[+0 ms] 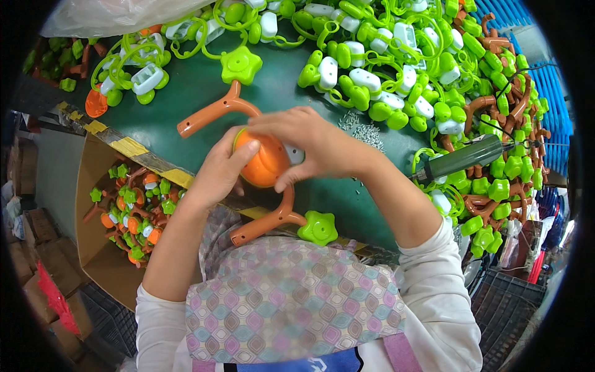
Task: The person assembles colorful plastic toy components on a green workbench. They pick up green and orange parts, insert screws, and use a power screwdriver to fasten them together, then place the completed toys into a cardboard box.
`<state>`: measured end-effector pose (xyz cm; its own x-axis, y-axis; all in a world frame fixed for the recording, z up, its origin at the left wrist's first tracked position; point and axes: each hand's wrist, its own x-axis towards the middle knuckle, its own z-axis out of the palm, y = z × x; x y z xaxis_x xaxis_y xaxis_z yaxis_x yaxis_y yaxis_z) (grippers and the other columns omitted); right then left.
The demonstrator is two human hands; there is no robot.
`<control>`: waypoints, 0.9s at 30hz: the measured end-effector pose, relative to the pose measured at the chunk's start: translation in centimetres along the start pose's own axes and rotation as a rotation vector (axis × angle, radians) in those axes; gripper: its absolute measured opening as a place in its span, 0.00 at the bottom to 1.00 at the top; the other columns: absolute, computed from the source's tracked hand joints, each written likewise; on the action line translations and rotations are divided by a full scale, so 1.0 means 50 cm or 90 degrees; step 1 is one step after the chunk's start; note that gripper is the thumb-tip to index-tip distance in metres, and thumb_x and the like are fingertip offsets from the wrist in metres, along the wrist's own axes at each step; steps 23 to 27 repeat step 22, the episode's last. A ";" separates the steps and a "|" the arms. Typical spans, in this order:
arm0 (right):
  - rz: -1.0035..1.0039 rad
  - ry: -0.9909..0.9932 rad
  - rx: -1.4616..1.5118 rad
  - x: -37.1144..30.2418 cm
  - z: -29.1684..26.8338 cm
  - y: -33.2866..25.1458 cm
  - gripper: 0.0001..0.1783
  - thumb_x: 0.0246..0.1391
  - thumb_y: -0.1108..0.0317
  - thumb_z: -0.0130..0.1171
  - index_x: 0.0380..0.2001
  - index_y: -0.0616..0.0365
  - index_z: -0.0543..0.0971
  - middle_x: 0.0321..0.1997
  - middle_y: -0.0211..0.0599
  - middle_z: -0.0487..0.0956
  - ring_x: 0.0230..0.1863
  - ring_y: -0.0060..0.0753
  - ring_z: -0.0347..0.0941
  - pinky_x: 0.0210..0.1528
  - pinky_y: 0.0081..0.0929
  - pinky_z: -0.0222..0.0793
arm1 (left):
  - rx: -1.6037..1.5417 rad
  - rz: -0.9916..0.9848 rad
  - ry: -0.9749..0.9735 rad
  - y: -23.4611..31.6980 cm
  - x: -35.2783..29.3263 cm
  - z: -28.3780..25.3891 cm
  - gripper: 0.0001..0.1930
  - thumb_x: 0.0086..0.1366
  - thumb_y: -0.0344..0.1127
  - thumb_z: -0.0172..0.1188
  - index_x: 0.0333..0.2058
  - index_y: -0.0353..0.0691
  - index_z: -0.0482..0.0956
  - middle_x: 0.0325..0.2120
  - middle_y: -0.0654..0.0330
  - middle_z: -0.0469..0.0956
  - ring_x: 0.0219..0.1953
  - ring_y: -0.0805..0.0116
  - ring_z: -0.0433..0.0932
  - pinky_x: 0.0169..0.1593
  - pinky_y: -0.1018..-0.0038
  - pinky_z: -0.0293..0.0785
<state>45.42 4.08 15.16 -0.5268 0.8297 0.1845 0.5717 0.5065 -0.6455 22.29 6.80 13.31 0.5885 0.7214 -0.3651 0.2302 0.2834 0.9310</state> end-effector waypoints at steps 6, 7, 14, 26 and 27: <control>-0.055 0.030 -0.111 -0.017 0.023 -0.020 0.50 0.36 0.61 0.78 0.66 0.49 0.67 0.64 0.35 0.74 0.61 0.43 0.71 0.66 0.45 0.59 | -0.147 -0.018 0.018 0.014 -0.012 0.026 0.30 0.72 0.52 0.54 0.65 0.42 0.61 0.50 0.60 0.75 0.46 0.72 0.80 0.32 0.77 0.82; -0.055 0.033 -0.122 -0.017 0.024 -0.023 0.50 0.36 0.61 0.78 0.66 0.49 0.67 0.63 0.35 0.74 0.61 0.43 0.71 0.66 0.45 0.59 | -0.134 -0.023 0.004 0.012 -0.013 0.025 0.30 0.72 0.52 0.55 0.65 0.43 0.61 0.50 0.60 0.75 0.47 0.71 0.80 0.34 0.75 0.83; -0.098 0.183 -0.041 -0.039 0.031 -0.001 0.38 0.41 0.64 0.75 0.59 0.48 0.75 0.55 0.33 0.78 0.56 0.43 0.73 0.60 0.40 0.66 | -0.112 -0.042 0.008 0.007 -0.006 0.025 0.29 0.71 0.49 0.58 0.64 0.44 0.62 0.52 0.59 0.75 0.49 0.67 0.81 0.35 0.71 0.85; 0.095 0.016 -0.241 -0.253 -0.025 0.020 0.09 0.51 0.75 0.67 0.35 0.49 0.86 0.37 0.31 0.80 0.46 0.41 0.75 0.49 0.35 0.73 | -0.084 -0.071 -0.016 0.000 0.011 0.031 0.32 0.68 0.52 0.59 0.65 0.45 0.62 0.52 0.58 0.75 0.49 0.65 0.81 0.36 0.71 0.85; 0.095 0.016 -0.241 -0.253 -0.025 0.020 0.09 0.51 0.75 0.67 0.35 0.49 0.86 0.37 0.31 0.80 0.46 0.41 0.75 0.49 0.35 0.73 | -0.084 -0.071 -0.016 0.000 0.011 0.031 0.32 0.68 0.52 0.59 0.65 0.45 0.62 0.52 0.58 0.75 0.49 0.65 0.81 0.36 0.71 0.85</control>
